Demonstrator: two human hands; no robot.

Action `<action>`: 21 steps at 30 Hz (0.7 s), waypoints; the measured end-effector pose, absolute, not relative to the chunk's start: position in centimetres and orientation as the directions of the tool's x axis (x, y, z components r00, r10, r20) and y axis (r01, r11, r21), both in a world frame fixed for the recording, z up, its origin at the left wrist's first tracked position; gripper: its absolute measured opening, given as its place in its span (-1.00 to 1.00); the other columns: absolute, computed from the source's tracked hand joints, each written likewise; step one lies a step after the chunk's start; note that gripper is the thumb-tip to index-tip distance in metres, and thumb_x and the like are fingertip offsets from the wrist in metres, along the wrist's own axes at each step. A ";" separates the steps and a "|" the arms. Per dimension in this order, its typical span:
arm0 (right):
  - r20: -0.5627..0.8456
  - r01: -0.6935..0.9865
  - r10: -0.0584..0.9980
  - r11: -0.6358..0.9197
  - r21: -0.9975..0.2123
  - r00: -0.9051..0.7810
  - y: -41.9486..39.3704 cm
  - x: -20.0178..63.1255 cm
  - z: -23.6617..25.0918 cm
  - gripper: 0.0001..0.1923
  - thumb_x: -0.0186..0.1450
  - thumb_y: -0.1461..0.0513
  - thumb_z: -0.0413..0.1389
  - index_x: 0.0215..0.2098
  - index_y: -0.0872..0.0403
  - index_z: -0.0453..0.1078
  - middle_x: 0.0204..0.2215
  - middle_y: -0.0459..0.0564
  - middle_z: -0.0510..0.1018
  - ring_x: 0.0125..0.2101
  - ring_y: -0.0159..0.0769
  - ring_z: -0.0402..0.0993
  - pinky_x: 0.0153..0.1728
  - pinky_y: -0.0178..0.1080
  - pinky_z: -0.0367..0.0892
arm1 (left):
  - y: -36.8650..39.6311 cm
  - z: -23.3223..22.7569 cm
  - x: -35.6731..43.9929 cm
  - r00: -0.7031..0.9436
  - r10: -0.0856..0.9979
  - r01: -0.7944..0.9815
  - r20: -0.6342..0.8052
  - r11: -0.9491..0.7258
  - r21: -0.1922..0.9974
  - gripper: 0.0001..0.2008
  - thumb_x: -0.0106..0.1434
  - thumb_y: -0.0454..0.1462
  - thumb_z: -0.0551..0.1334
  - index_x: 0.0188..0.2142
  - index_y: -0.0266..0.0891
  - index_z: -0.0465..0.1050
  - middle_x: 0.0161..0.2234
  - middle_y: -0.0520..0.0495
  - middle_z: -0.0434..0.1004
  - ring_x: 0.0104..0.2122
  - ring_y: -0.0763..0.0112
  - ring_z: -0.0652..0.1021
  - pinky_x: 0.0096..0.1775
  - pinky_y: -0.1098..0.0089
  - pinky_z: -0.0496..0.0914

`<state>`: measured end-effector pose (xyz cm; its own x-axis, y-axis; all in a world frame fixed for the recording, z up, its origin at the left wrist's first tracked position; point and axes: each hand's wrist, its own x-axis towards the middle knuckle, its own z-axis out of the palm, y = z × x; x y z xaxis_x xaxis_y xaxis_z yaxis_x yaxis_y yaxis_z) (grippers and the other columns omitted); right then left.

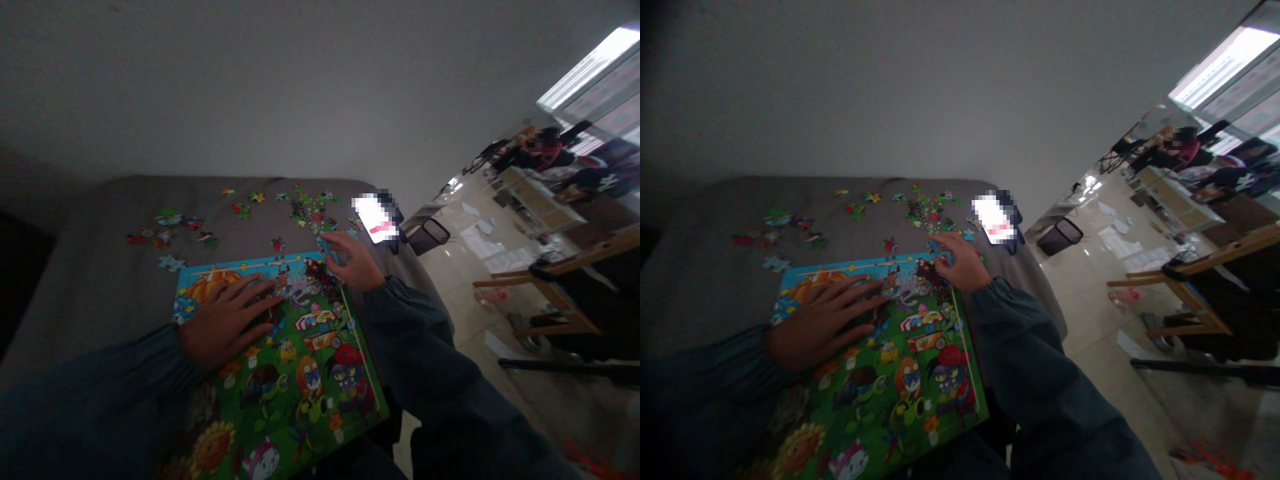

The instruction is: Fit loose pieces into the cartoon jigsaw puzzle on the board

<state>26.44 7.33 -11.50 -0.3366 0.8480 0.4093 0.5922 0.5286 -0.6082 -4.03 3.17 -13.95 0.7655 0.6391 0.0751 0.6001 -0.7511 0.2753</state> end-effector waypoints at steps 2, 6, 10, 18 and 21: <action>0.419 0.584 0.835 0.550 -0.597 -0.358 7.1 26.1 -11.3 -0.52 0.21 0.36 0.07 0.11 0.04 0.34 0.02 0.07 0.43 0.03 -0.24 0.40 0.07 -0.12 0.37 | 3.1 -14.0 -4.0 0.765 0.639 0.598 0.077 -0.750 0.281 -0.53 0.38 0.05 0.00 0.23 0.13 0.22 0.29 0.03 0.21 0.25 -0.02 0.21 0.12 -0.07 0.19; 0.416 0.558 0.785 0.620 -0.552 -0.460 6.4 25.1 -11.0 -0.58 0.25 0.34 0.06 0.08 0.07 0.35 -0.01 0.09 0.46 0.05 -0.25 0.38 0.12 -0.10 0.31 | 3.0 -14.2 -4.0 0.757 0.645 0.600 0.100 -0.748 0.283 -0.53 0.38 0.07 -0.01 0.23 0.15 0.23 0.27 0.04 0.25 0.24 0.00 0.22 0.13 -0.08 0.16; 0.354 0.569 0.770 0.633 -0.525 -0.531 6.1 23.8 -11.2 -0.59 0.29 0.32 0.06 0.12 0.06 0.31 0.01 0.09 0.46 0.05 -0.24 0.39 0.11 -0.08 0.31 | 3.0 -14.2 -3.9 0.763 0.640 0.603 0.091 -0.756 0.256 -0.53 0.38 0.05 -0.01 0.23 0.11 0.24 0.26 -0.01 0.26 0.22 -0.03 0.23 0.11 -0.08 0.18; 0.216 0.592 0.748 0.638 -0.492 -0.628 6.9 21.8 -12.1 -0.64 0.37 0.29 0.01 0.14 0.06 0.29 0.09 0.09 0.40 0.10 -0.26 0.34 0.13 -0.11 0.28 | 2.7 -14.1 -3.7 0.743 0.661 0.612 0.110 -0.736 0.289 -0.51 0.39 0.08 -0.07 0.22 0.09 0.27 0.25 -0.02 0.28 0.24 -0.01 0.20 0.16 -0.10 0.12; 0.197 0.601 0.744 0.642 -0.476 -0.639 7.0 21.6 -12.4 -0.66 0.38 0.30 0.00 0.11 0.06 0.31 0.08 0.09 0.41 0.09 -0.26 0.35 0.11 -0.11 0.29 | 2.5 -13.9 -3.6 0.738 0.665 0.619 0.114 -0.734 0.280 -0.52 0.40 0.07 -0.07 0.21 0.10 0.27 0.25 -0.01 0.27 0.25 0.03 0.19 0.16 -0.06 0.12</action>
